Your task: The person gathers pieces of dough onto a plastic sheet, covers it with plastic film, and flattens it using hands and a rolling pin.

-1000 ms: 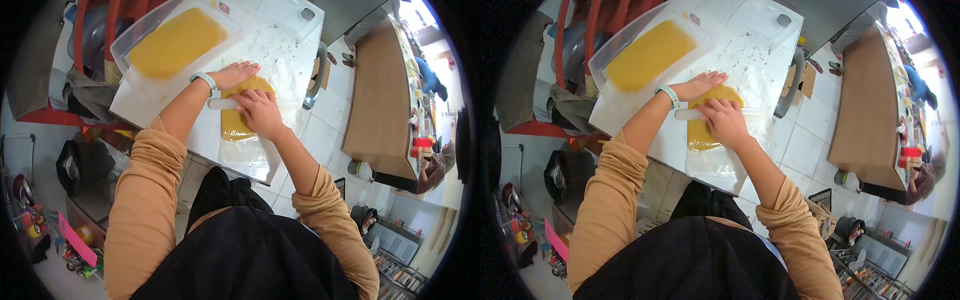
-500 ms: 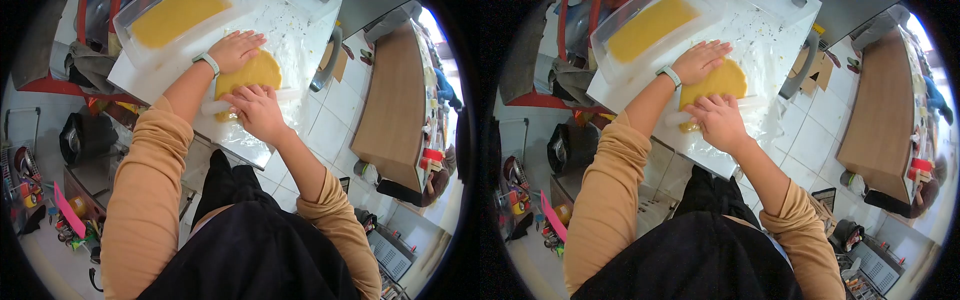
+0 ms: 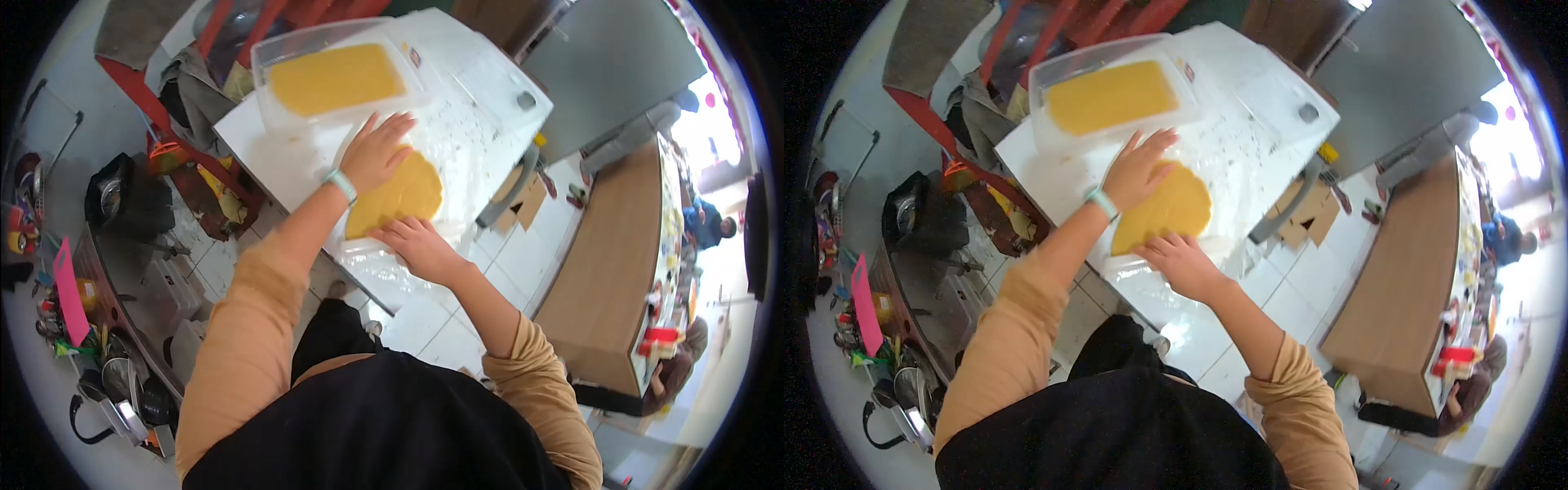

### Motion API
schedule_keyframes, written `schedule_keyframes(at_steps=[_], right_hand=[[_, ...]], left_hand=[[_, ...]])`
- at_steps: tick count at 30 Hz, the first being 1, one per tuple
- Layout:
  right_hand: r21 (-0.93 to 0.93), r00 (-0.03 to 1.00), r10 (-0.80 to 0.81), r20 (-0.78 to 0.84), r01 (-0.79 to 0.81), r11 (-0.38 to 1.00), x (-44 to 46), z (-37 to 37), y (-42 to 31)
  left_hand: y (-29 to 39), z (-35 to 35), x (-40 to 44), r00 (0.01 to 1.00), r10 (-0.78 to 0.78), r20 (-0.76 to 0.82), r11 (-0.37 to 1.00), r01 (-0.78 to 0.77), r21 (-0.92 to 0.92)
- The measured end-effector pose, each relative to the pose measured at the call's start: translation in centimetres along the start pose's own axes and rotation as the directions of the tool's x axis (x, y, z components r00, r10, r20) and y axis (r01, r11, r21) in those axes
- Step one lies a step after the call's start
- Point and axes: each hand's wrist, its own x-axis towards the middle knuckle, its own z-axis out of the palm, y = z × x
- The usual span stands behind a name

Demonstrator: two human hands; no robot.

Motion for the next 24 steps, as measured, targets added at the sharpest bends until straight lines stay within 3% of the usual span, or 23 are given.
schedule_keyframes(at_steps=[2,3,6,9,12,15,19,22,24], right_hand=[[0.100,0.998,0.032,0.055,-0.037,0.994,1.0,-1.4,2.3],[0.083,0.998,0.052,0.025,-0.054,0.995,2.1,-2.4,3.6],[0.096,0.996,0.083,0.033,-0.086,0.992,6.1,-5.4,5.8],[0.040,0.966,-0.257,0.041,0.256,0.966,9.1,-4.5,5.5],[0.046,0.892,-0.425,0.156,0.424,0.905,11.1,-2.3,5.5],[0.290,0.881,-0.470,0.065,0.434,0.853,11.5,-1.8,6.9],[0.227,0.891,-0.442,0.103,0.412,0.883,13.3,-3.2,10.8],[0.146,0.878,-0.466,0.109,0.450,0.881,14.6,-3.9,12.4],[0.031,0.856,-0.513,0.069,0.512,0.858,15.2,-2.9,12.8]], left_hand=[[-0.3,-2.4,-2.2,0.921,-0.377,-0.098,0.882,0.325,-0.341],[-0.5,-3.4,-3.3,0.827,-0.554,-0.096,0.724,0.422,-0.546],[-1.8,-4.7,-6.4,0.719,-0.685,-0.121,0.638,0.511,-0.577],[-1.5,-5.6,-7.1,0.680,-0.732,0.044,0.546,0.624,-0.559],[0.3,-5.8,-7.1,0.578,-0.781,0.237,0.472,0.795,-0.381],[1.9,-3.7,-8.7,0.666,-0.740,0.092,0.639,0.739,-0.212],[3.9,-2.5,-8.2,0.725,-0.684,-0.081,0.728,0.686,0.003],[4.2,-3.8,-6.4,0.626,-0.770,0.124,0.633,0.726,0.269],[4.3,-2.9,-6.4,0.696,-0.716,-0.055,0.641,0.685,0.346]])
